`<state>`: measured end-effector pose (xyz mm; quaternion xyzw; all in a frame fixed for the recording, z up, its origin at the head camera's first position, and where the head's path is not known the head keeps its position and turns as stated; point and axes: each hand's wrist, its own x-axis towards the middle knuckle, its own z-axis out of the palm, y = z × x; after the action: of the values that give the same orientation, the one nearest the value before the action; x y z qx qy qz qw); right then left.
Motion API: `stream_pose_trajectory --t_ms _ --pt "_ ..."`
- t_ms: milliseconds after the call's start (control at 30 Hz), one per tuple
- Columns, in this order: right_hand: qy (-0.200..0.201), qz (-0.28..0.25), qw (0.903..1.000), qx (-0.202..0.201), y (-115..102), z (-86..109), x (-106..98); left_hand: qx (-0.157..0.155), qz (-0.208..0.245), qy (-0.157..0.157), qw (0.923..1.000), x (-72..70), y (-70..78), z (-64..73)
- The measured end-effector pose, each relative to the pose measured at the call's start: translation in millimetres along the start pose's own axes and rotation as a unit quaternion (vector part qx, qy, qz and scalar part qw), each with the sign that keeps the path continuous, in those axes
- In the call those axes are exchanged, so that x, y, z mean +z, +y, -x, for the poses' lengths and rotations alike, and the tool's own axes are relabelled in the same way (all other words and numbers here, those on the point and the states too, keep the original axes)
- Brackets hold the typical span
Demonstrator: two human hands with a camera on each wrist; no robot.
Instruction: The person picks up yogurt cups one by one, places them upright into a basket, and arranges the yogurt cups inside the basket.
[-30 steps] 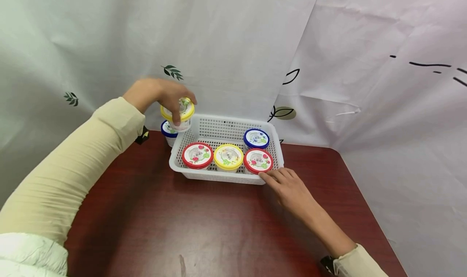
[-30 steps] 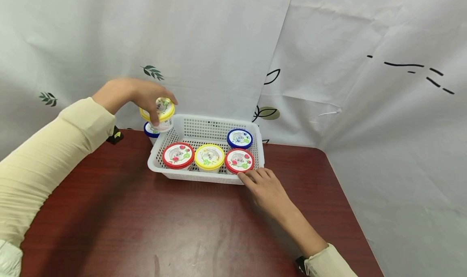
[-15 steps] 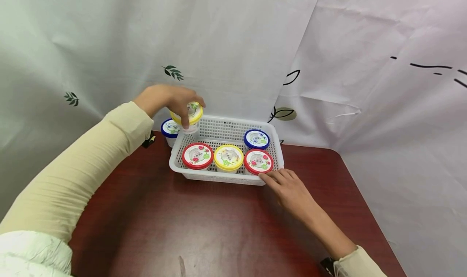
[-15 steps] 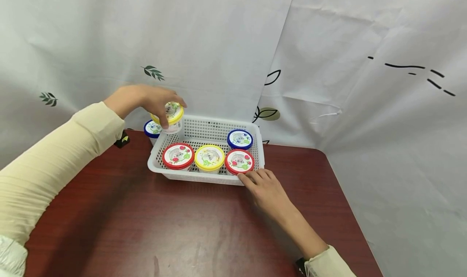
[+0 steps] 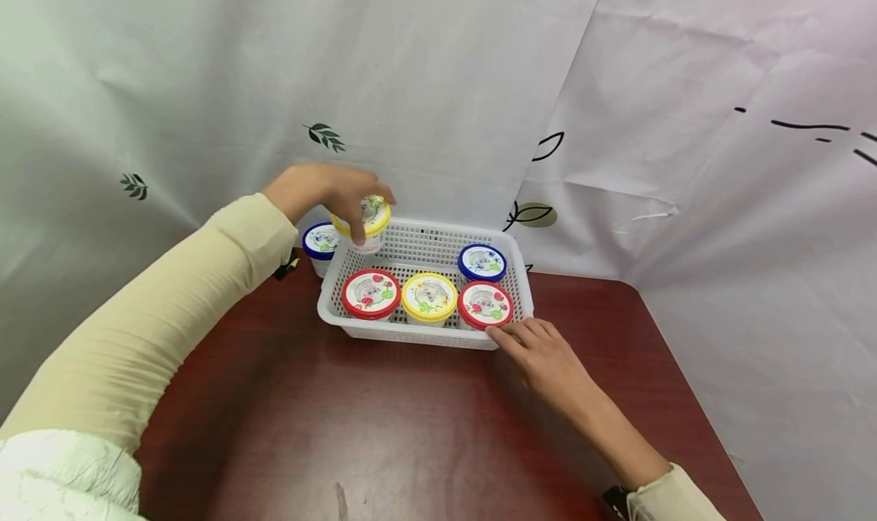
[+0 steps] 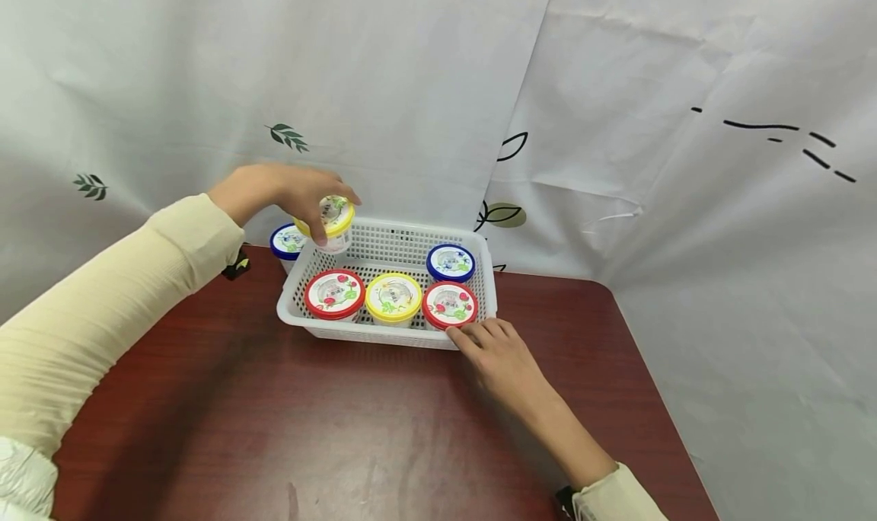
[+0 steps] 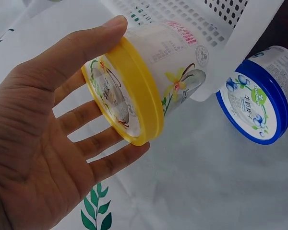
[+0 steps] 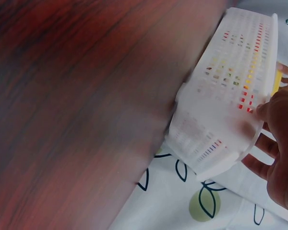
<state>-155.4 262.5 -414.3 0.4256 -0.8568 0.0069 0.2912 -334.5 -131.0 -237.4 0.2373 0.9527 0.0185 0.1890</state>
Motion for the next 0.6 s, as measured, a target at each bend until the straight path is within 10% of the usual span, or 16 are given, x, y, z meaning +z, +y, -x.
stream_pose_trajectory --t_ms 600 --pt "-0.002 -0.001 1.0000 -0.006 3.0 0.3 -0.4 0.014 0.012 -0.011 0.9998 15.8 16.4 -18.3"
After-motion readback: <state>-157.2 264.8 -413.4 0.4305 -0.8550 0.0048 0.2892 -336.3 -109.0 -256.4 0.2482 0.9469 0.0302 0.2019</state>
